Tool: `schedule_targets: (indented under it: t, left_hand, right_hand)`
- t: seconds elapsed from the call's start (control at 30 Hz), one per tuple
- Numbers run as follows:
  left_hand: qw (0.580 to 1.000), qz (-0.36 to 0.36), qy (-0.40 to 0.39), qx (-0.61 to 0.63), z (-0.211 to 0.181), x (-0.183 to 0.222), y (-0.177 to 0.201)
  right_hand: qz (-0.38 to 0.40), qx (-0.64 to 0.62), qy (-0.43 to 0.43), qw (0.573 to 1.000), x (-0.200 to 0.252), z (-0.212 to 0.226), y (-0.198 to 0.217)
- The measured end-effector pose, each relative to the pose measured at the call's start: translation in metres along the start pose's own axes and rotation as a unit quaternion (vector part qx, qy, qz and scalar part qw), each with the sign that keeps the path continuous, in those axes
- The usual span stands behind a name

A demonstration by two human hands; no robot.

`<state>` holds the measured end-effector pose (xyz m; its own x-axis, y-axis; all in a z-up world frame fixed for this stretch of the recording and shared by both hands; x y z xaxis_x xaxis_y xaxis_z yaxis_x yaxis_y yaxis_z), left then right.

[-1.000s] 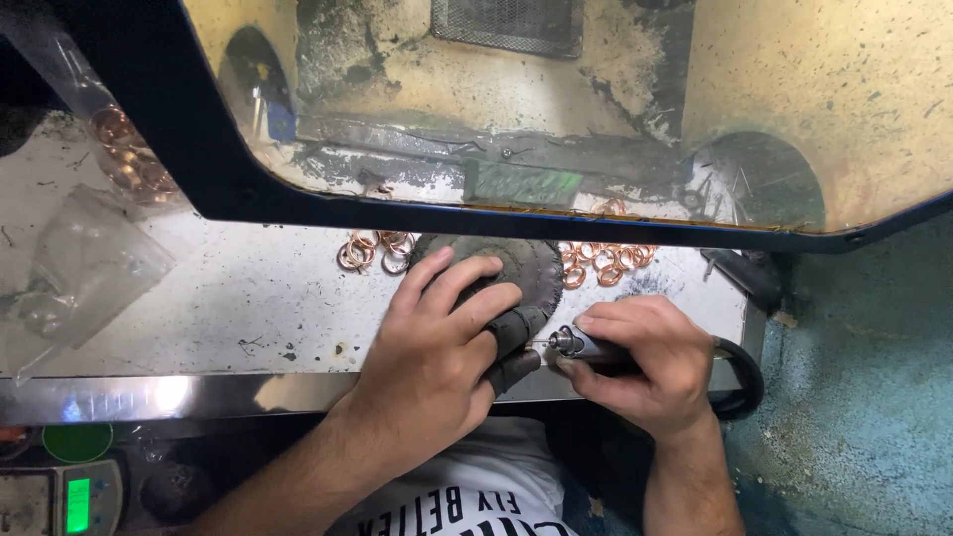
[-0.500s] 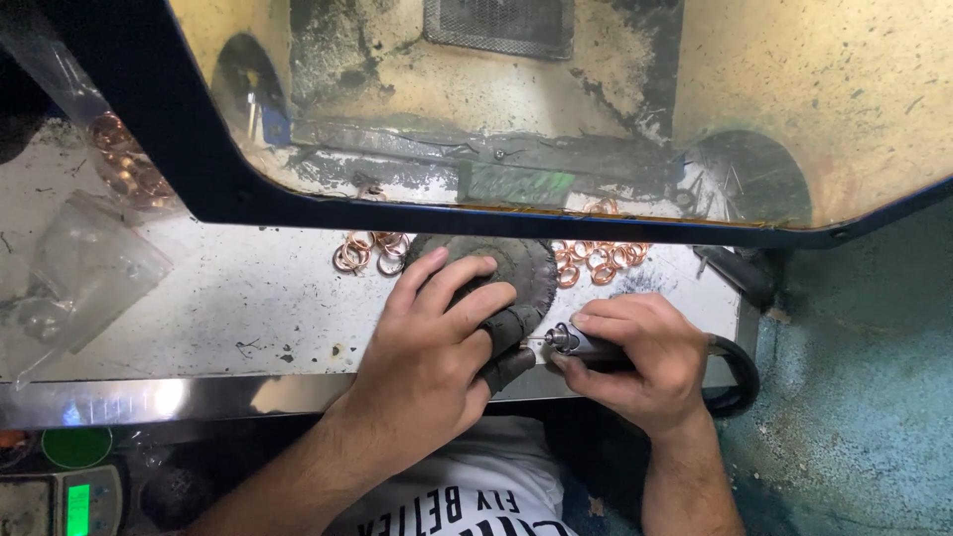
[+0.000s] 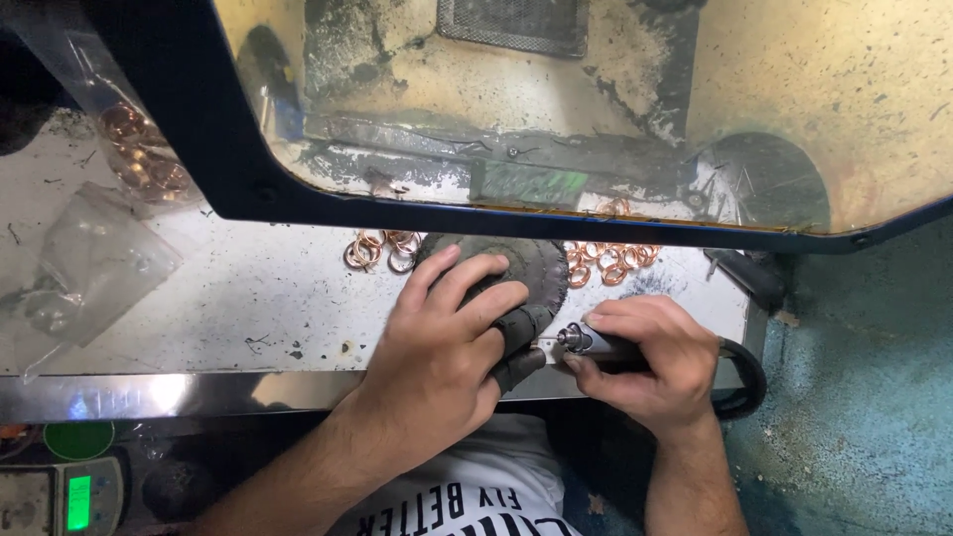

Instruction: Polishing small metal rings using a stationary polishing wheel and a handheld rotary tool at a workbench.

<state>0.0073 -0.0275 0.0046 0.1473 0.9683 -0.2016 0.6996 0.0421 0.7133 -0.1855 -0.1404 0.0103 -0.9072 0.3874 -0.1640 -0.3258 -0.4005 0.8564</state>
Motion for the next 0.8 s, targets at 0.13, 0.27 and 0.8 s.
schedule_targets:
  t: [0.13, 0.27, 0.8]
  left_hand:
    - [1.000, 0.001, -0.001, 0.006, -0.0002, 0.0003, -0.0002]
    - [1.000, 0.001, 0.003, -0.003, 0.0002, 0.0007, -0.0025]
    - [1.000, 0.013, 0.006, -0.009, -0.0021, -0.0021, -0.0013]
  right_hand:
    - [0.000, 0.001, -0.003, 1.000, 0.0013, 0.0006, -0.0009]
    - [0.009, -0.011, 0.008, 1.000, -0.0015, 0.0021, 0.0008]
    - [-0.010, -0.005, 0.024, 1.000, 0.0007, 0.0000, 0.0041]
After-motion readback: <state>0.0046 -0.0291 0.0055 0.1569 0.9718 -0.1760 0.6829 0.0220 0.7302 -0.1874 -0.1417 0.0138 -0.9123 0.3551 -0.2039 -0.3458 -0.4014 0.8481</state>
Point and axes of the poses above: each hand's wrist, its own x-axis away from the middle knuckle, its own y-axis out of the back of the hand, z = x × y, the point moved 3 cm from there along -x, towards the middle knuckle, and after that the axes turned 13 degrees about z, right-handed, at the moved point
